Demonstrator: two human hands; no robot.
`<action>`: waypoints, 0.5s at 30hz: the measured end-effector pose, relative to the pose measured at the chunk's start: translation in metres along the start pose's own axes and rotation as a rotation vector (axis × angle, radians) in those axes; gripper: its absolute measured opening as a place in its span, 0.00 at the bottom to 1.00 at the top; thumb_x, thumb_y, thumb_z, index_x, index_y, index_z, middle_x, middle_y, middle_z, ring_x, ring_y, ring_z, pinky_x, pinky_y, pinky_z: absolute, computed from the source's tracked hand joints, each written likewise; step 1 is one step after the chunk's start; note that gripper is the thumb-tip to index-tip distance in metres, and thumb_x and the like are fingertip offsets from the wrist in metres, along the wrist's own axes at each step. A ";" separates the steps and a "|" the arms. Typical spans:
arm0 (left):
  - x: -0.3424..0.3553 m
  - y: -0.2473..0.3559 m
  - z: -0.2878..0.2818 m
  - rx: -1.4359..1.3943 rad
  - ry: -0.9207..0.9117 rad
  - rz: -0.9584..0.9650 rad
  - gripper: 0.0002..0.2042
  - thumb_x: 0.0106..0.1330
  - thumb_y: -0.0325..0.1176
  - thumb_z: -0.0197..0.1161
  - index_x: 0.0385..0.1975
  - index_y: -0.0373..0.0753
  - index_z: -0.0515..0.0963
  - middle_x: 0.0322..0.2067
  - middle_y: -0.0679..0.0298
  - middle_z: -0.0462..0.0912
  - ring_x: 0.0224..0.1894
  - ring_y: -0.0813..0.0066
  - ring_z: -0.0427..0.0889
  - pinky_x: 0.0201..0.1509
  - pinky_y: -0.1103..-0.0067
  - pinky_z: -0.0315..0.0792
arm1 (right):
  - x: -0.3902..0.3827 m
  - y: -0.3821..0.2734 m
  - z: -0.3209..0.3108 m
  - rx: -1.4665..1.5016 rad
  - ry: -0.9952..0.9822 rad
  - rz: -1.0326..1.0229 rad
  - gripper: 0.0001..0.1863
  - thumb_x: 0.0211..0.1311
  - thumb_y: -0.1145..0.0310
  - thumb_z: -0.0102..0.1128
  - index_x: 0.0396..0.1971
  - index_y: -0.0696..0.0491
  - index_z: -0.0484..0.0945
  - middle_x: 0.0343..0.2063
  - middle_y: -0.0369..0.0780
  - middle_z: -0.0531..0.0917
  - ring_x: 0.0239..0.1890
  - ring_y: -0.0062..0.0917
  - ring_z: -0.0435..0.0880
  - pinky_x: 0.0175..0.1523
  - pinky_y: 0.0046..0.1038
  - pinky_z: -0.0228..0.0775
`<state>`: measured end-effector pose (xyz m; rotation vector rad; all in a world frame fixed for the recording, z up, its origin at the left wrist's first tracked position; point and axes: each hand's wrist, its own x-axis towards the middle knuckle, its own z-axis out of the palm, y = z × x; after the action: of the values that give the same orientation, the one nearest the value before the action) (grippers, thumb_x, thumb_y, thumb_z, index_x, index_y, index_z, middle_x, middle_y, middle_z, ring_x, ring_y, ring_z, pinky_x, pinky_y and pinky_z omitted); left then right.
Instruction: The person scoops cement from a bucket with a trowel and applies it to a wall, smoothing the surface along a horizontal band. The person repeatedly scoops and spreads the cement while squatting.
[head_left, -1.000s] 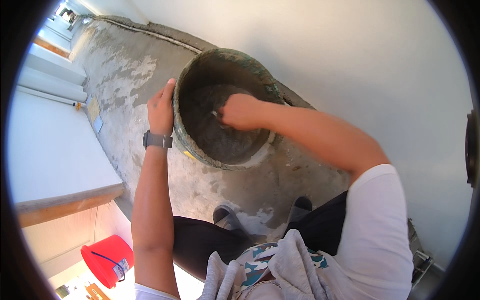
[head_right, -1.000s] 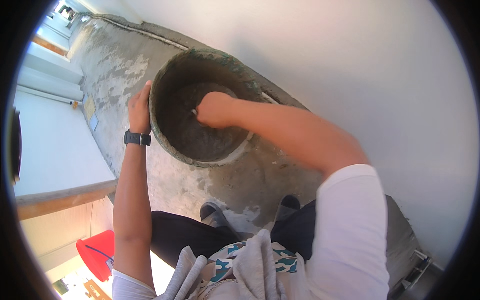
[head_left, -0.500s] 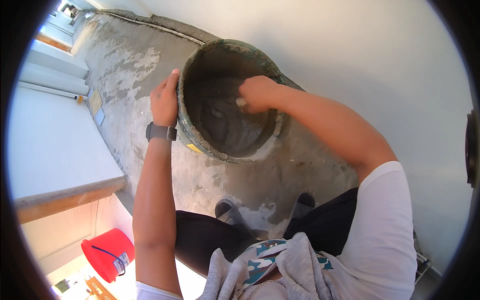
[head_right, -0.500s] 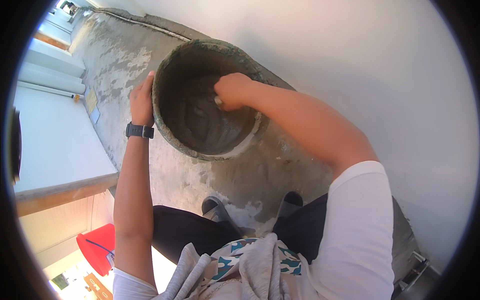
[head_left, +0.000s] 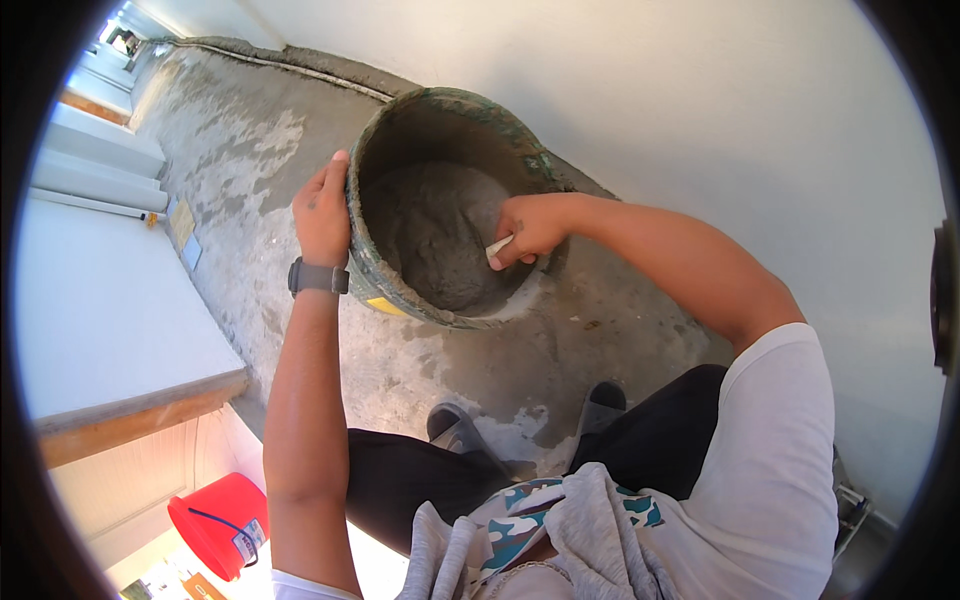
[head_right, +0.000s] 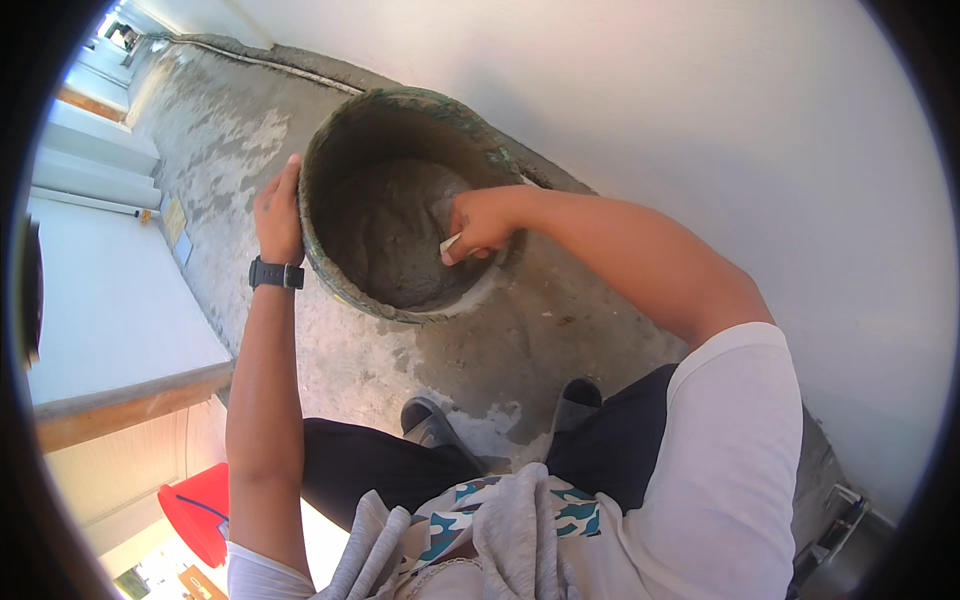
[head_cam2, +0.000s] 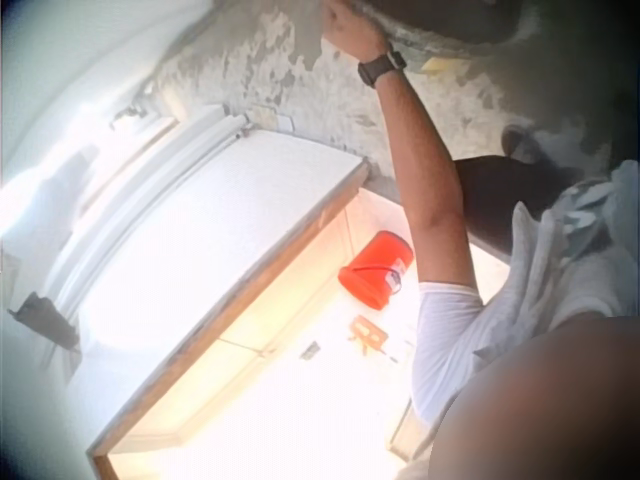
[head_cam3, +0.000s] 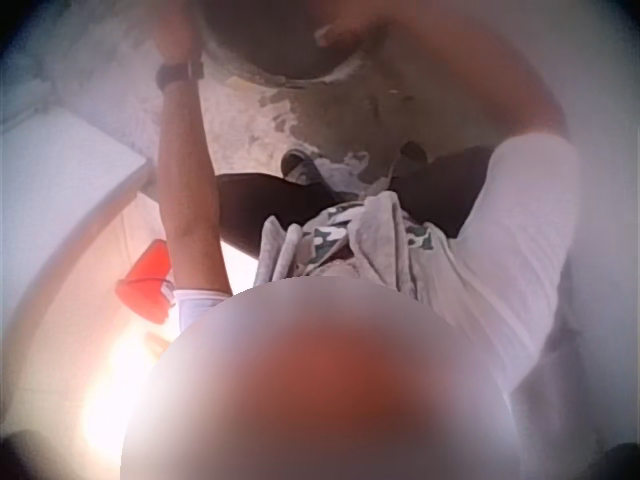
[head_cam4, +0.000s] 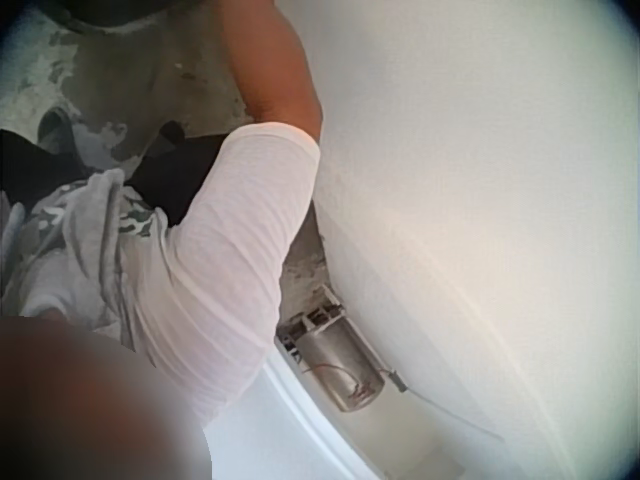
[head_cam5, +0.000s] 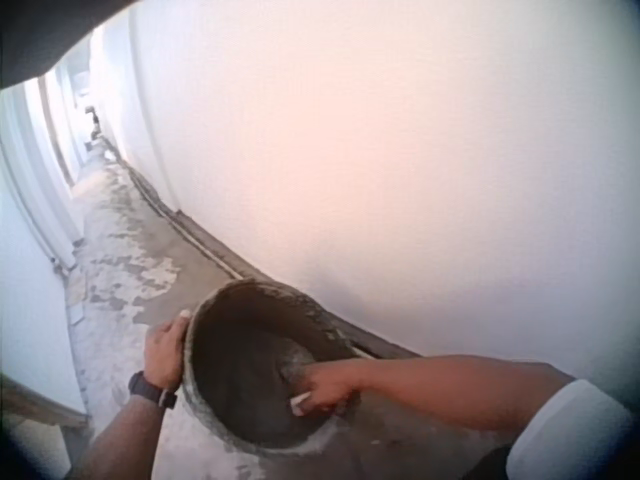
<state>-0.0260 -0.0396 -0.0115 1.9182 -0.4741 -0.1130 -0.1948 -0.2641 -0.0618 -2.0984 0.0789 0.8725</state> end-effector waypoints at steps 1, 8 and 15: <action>0.000 0.000 0.001 0.019 0.003 -0.005 0.23 0.71 0.48 0.60 0.41 0.27 0.83 0.32 0.58 0.87 0.35 0.75 0.80 0.46 0.76 0.72 | -0.008 0.000 -0.001 0.027 0.006 0.012 0.23 0.60 0.48 0.66 0.25 0.56 0.84 0.18 0.35 0.80 0.21 0.23 0.76 0.28 0.30 0.68; -0.002 0.007 0.016 0.120 -0.009 0.019 0.24 0.71 0.49 0.59 0.45 0.28 0.83 0.35 0.55 0.88 0.39 0.72 0.82 0.49 0.75 0.72 | -0.056 0.000 -0.022 0.131 0.171 -0.031 0.23 0.58 0.46 0.68 0.33 0.54 0.87 0.20 0.34 0.81 0.19 0.18 0.74 0.25 0.25 0.66; 0.001 0.013 0.032 0.056 -0.036 0.018 0.25 0.71 0.50 0.60 0.44 0.27 0.84 0.35 0.55 0.88 0.38 0.72 0.83 0.49 0.76 0.73 | -0.134 0.014 -0.037 0.063 0.384 0.052 0.25 0.58 0.44 0.67 0.30 0.55 0.86 0.18 0.33 0.80 0.18 0.17 0.73 0.24 0.25 0.64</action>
<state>-0.0377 -0.0721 -0.0121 1.9687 -0.5227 -0.1239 -0.2800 -0.3322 0.0251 -2.1867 0.3588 0.4797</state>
